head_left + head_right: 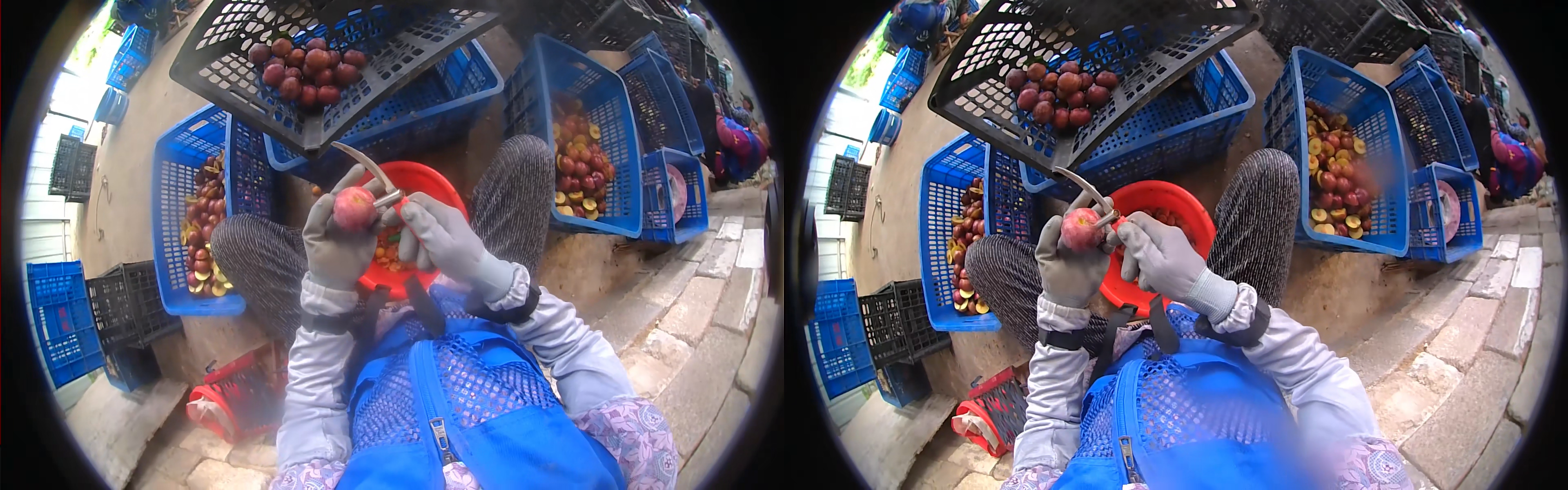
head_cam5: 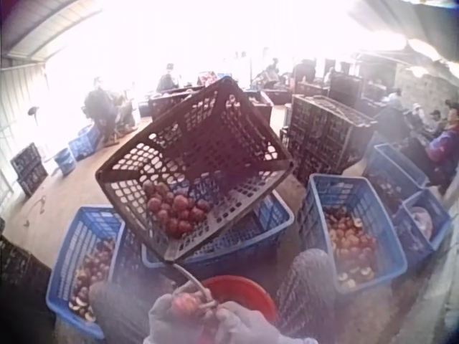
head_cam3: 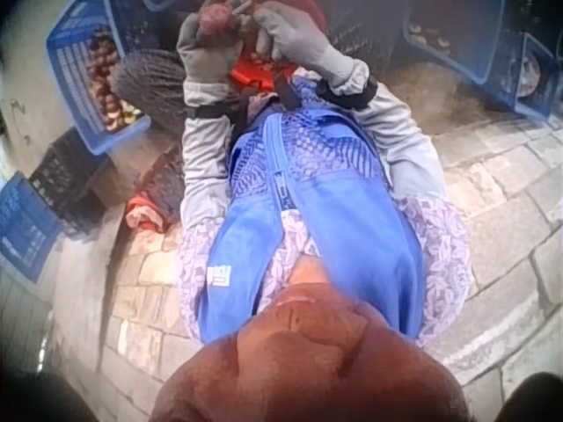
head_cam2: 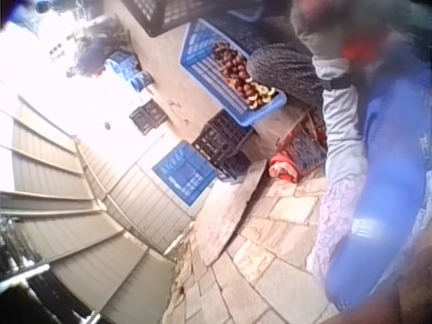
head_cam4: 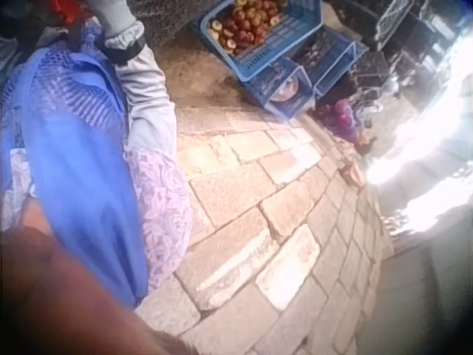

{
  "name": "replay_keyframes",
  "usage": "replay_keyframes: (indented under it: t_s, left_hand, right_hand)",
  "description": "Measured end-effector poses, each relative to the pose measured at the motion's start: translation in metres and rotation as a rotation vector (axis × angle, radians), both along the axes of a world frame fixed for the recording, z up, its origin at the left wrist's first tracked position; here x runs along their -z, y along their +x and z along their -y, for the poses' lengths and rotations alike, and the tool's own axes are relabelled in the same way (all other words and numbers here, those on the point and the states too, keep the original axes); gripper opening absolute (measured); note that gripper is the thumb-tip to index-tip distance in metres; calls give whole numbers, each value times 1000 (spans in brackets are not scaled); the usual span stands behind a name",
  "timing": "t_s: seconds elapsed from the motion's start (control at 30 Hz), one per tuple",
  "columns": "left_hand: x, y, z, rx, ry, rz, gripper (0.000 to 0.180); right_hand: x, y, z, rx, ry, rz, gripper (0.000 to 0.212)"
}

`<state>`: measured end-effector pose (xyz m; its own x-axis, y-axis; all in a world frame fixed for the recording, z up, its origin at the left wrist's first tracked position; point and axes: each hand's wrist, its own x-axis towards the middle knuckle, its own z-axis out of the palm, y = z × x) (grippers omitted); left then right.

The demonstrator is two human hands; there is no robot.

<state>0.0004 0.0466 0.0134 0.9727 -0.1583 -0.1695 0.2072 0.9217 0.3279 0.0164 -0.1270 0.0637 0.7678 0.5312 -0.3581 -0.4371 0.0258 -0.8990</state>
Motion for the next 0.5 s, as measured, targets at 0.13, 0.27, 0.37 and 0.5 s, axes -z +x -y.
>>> replay_keyframes:
  t_s: [0.13,0.27,0.37,0.5]
  left_hand:
    - [8,-4,-1,-10,77,-10,53]
    - [6,-7,4,-84,248,-76,48]
    - [6,-7,7,-128,248,-189,44]
    - [15,-6,10,-179,414,-230,51]
  right_hand:
    - [11,-2,-10,5,-16,158,28]
    - [17,-3,-15,-9,-181,298,23]
    - [34,-4,-16,-30,-318,456,22]
    - [34,-4,-15,-41,-447,637,22]
